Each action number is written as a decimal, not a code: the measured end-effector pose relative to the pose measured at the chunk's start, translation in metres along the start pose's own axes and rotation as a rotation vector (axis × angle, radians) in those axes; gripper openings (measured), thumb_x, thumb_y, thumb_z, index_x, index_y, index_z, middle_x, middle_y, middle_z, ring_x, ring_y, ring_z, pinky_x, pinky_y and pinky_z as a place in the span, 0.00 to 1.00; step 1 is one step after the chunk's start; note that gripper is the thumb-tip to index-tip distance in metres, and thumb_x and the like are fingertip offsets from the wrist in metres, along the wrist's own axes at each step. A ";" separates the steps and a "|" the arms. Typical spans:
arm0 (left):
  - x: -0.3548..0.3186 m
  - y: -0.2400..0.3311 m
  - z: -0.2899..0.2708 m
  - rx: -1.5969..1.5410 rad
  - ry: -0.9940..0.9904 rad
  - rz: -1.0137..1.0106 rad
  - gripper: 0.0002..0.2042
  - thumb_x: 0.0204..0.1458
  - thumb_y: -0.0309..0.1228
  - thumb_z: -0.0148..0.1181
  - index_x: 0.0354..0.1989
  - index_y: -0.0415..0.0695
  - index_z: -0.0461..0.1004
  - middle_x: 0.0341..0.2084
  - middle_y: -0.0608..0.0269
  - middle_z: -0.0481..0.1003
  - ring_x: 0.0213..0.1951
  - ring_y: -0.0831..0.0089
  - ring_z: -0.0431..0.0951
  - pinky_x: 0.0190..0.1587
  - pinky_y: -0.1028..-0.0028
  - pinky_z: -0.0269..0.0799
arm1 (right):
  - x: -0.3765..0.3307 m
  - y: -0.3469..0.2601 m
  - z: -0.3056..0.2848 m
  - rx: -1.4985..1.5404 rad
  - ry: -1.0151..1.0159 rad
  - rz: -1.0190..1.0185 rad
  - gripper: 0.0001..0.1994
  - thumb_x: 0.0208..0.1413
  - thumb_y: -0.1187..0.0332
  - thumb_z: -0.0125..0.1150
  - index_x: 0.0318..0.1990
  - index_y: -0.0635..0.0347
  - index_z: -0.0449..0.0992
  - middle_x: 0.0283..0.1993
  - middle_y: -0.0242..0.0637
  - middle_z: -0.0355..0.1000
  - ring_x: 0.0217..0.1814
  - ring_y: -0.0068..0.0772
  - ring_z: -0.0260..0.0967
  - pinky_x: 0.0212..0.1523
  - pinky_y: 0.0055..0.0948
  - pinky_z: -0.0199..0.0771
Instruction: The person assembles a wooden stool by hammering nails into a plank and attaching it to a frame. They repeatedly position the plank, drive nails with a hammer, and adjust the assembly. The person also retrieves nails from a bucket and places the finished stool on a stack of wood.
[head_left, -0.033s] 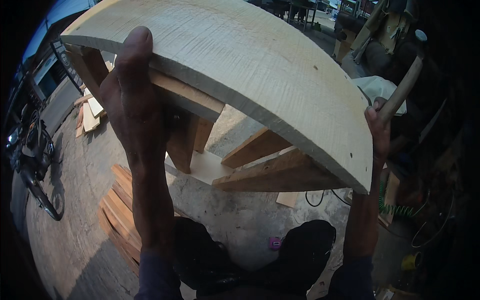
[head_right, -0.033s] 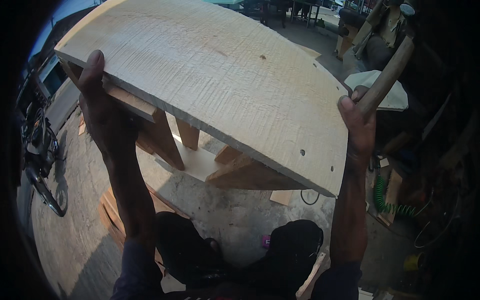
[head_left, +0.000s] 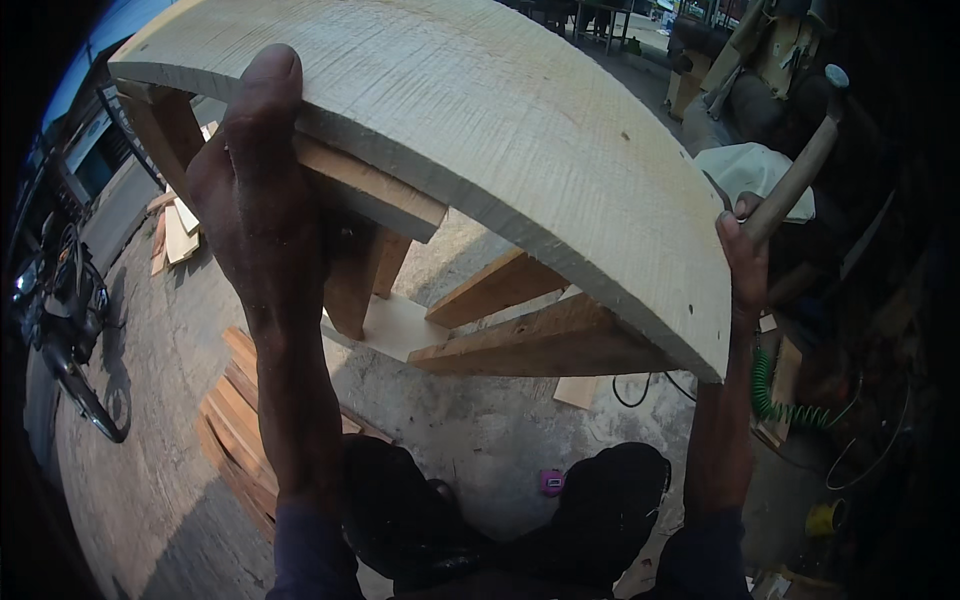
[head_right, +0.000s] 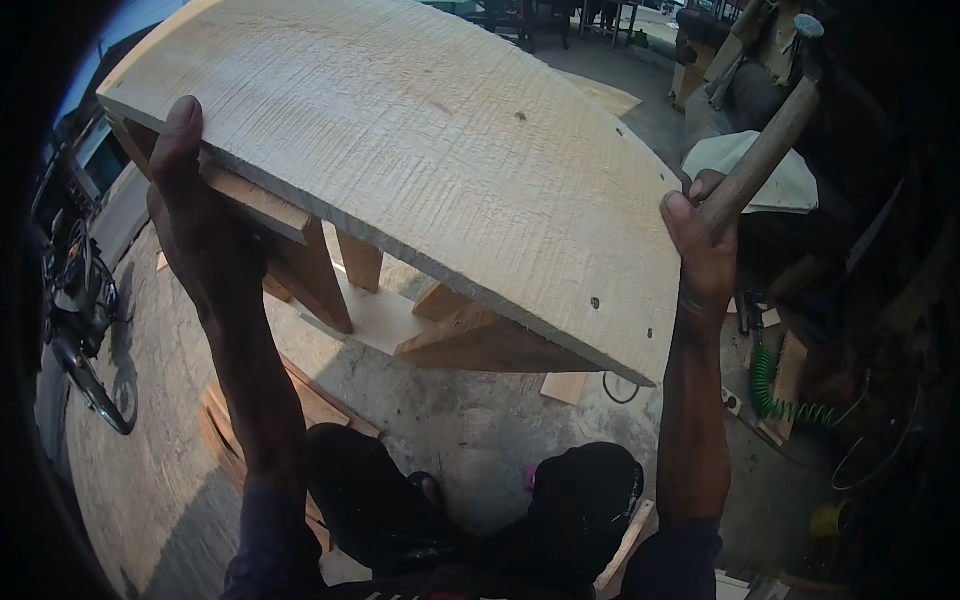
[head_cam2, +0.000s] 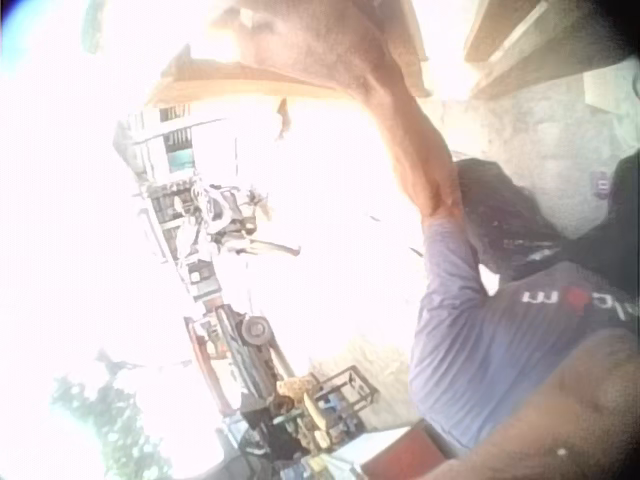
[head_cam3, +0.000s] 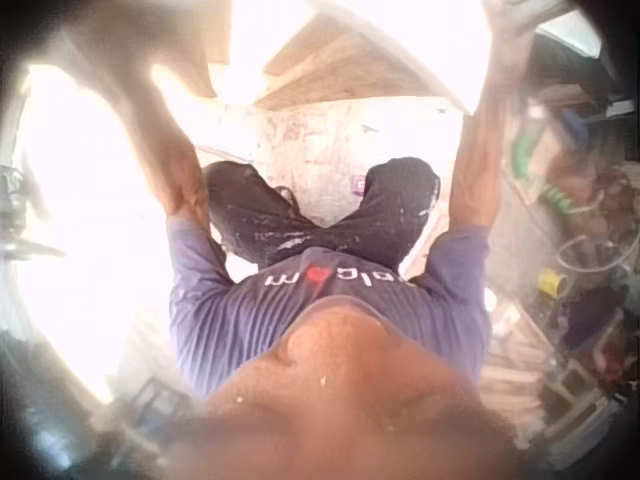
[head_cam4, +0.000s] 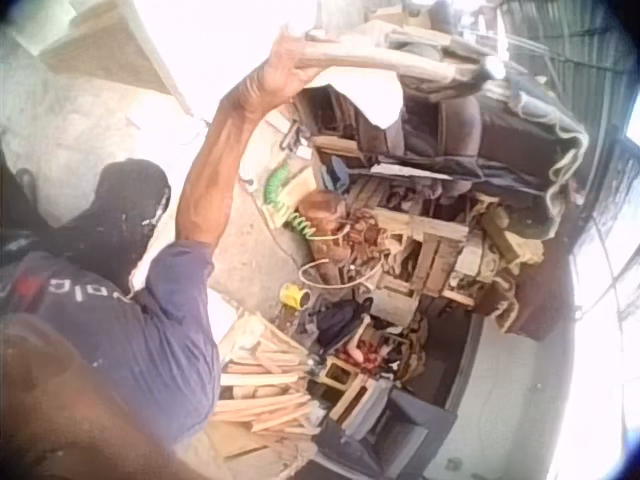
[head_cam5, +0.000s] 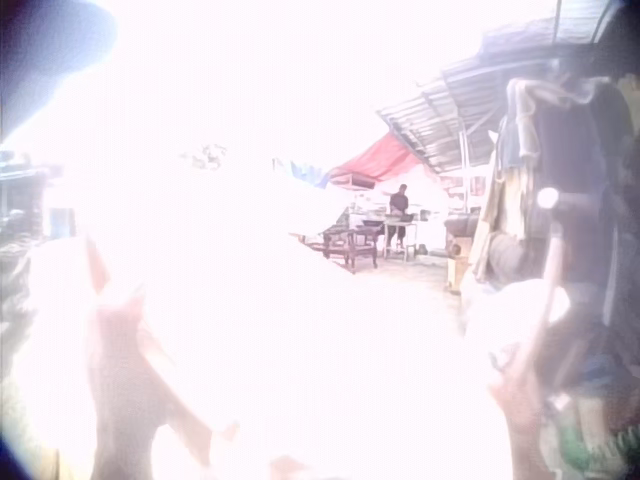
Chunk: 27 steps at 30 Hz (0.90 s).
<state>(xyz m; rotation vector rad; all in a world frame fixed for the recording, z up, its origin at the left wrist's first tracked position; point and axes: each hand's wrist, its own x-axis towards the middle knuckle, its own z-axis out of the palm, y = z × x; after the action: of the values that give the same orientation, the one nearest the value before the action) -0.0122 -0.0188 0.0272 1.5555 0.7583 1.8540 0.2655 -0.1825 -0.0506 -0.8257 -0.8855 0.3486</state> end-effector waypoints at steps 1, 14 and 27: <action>0.000 -0.001 0.002 0.046 -0.045 0.064 0.40 0.54 0.64 0.57 0.39 0.25 0.77 0.27 0.49 0.76 0.36 0.63 0.78 0.43 0.64 0.72 | -0.007 0.019 -0.001 0.050 0.015 -0.025 0.12 0.63 0.70 0.63 0.48 0.53 0.65 0.43 0.34 0.69 0.47 0.25 0.71 0.49 0.30 0.73; -0.126 -0.093 0.069 0.263 -0.730 0.367 0.26 0.57 0.47 0.64 0.42 0.28 0.81 0.23 0.47 0.82 0.25 0.62 0.85 0.30 0.71 0.81 | -0.155 0.175 -0.122 -0.402 0.325 0.528 0.25 0.63 0.55 0.68 0.57 0.59 0.65 0.57 0.43 0.69 0.59 0.35 0.71 0.56 0.33 0.76; -0.242 -0.149 0.101 0.337 -0.956 0.584 0.22 0.55 0.52 0.65 0.43 0.46 0.85 0.12 0.63 0.77 0.11 0.70 0.75 0.15 0.67 0.70 | -0.444 0.073 -0.208 -1.104 0.776 1.013 0.20 0.54 0.60 0.70 0.48 0.65 0.77 0.26 0.39 0.75 0.19 0.31 0.71 0.21 0.35 0.72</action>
<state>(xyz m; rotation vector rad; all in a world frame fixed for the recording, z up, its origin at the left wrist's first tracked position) 0.1325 -0.0977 -0.2254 2.7591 0.1583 1.0530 0.1669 -0.4953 -0.4216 -2.2411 0.2409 0.3403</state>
